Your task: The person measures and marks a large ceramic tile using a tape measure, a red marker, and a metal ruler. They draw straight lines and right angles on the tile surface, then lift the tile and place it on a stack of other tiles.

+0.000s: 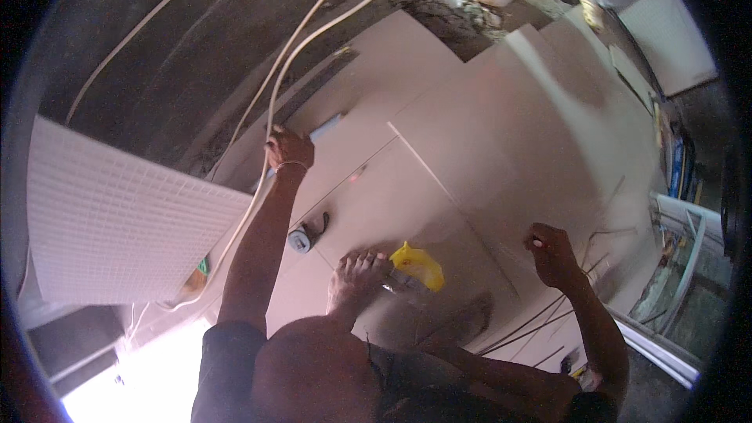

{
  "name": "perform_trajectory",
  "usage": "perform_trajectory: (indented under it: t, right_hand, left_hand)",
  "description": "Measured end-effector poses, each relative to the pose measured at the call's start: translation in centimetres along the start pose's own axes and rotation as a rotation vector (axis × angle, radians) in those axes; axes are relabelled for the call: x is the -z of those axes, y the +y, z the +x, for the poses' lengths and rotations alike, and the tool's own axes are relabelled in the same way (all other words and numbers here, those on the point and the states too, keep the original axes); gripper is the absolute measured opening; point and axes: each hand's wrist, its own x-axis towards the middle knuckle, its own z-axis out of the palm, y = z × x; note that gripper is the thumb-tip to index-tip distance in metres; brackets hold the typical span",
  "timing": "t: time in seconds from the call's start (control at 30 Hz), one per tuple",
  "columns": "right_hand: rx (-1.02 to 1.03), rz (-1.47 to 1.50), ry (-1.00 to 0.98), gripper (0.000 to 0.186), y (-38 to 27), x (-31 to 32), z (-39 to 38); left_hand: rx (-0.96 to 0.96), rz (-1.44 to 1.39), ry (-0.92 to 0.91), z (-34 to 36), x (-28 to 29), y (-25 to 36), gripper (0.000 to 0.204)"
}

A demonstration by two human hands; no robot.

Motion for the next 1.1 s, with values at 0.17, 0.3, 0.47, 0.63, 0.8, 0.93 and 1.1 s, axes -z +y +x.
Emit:
perform_trajectory:
  t: [0.17, 0.3, 0.47, 0.63, 0.8, 0.93, 1.1]
  right_hand:
    - [-0.044, 0.091, 0.002, 0.039, -0.1, -0.1, -1.2]
    - [0.034, 0.081, 0.093, 0.044, 0.2, -1.3, -1.6]
    - [0.154, 0.086, 0.171, 0.032, 0.4, -1.6, 0.8]
    - [0.083, 0.183, 0.144, 0.023, -2.1, 0.4, 5.4]
    - [0.015, 0.178, 0.339, 0.031, -4.8, 1.1, 9.8]
    - [0.212, -0.085, 0.342, 0.054, -5.6, -0.4, 11.5]
    - [0.064, 0.008, 0.077, 0.055, -6.6, -3.7, 11.1]
  left_hand:
    - [0.284, -0.078, -0.023, 2.7, -1.4, 1.5, 0.078]
    - [0.256, -0.140, -0.028, 4.7, -3.0, -1.0, 0.077]
    - [-0.194, -0.302, -0.280, 6.9, -1.9, -3.9, 0.032]
    - [0.464, -1.767, -0.656, -3.5, 3.0, -1.3, 0.015]
    - [0.199, -1.730, -0.536, -12.7, 8.4, 1.8, 0.011]
    - [-0.180, -1.468, -0.610, -12.1, 11.4, 2.1, 0.035]
    - [-0.484, -1.206, -0.786, -8.6, 11.4, 2.7, 0.048]
